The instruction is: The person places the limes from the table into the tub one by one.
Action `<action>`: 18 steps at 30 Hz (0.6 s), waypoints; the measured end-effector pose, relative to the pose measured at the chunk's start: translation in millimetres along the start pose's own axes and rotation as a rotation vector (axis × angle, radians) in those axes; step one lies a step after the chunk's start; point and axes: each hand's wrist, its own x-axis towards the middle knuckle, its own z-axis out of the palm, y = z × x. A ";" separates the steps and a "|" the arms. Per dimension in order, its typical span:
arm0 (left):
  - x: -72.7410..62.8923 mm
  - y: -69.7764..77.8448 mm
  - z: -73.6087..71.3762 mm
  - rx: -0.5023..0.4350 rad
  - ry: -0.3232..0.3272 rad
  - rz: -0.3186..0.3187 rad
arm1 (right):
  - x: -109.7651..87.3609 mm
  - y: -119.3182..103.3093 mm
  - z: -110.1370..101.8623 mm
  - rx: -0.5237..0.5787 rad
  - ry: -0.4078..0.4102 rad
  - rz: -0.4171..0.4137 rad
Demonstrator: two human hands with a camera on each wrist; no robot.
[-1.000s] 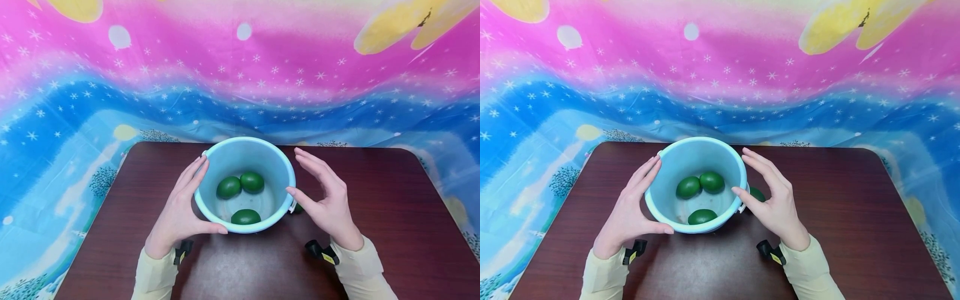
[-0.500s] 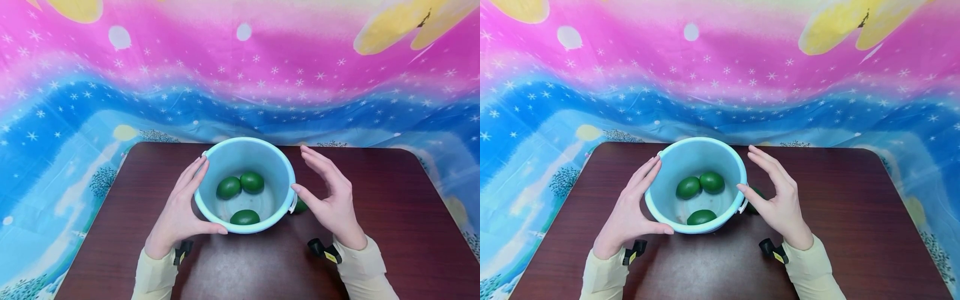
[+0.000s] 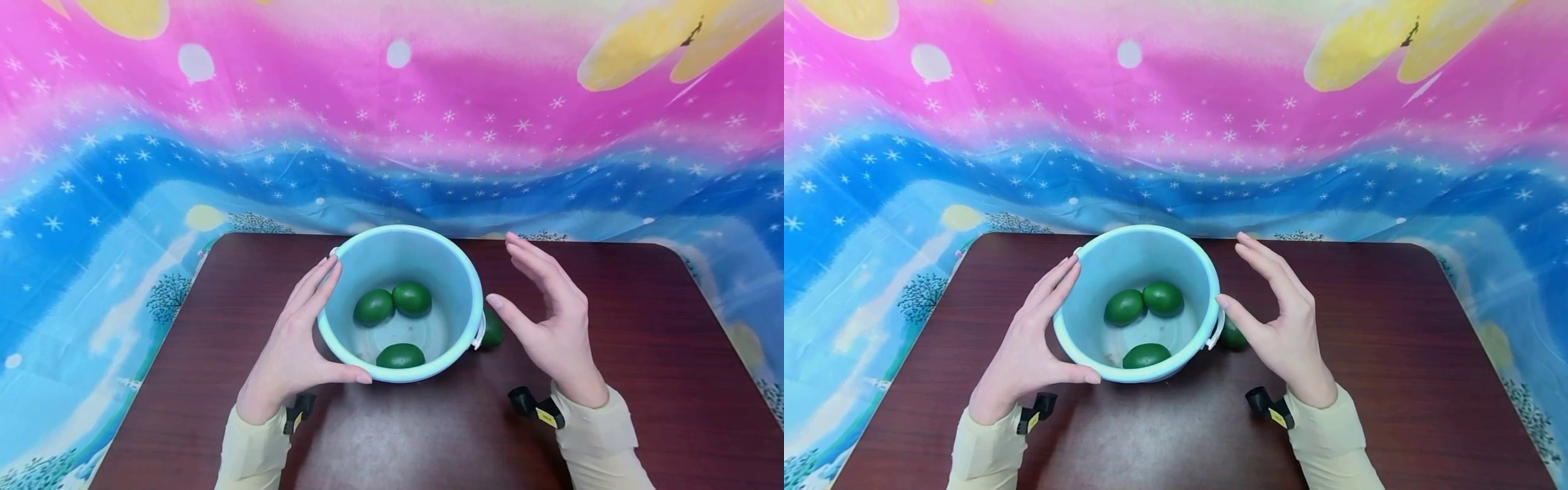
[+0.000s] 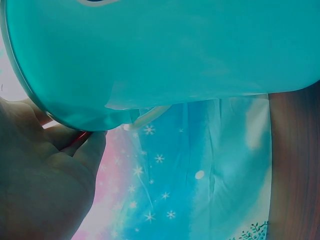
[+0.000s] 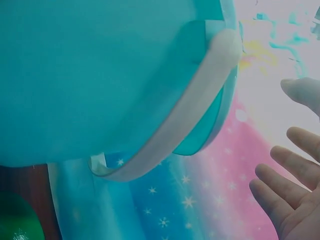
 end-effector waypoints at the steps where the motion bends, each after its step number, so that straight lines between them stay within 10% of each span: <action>1: -0.1 0.0 0.0 0.000 -0.001 -0.002 | 0.3 -0.2 -0.5 -0.004 0.003 0.002; 18: 0.0 0.2 -0.1 -0.006 -0.002 -0.006 | 3.3 3.6 -14.1 -0.043 0.029 0.038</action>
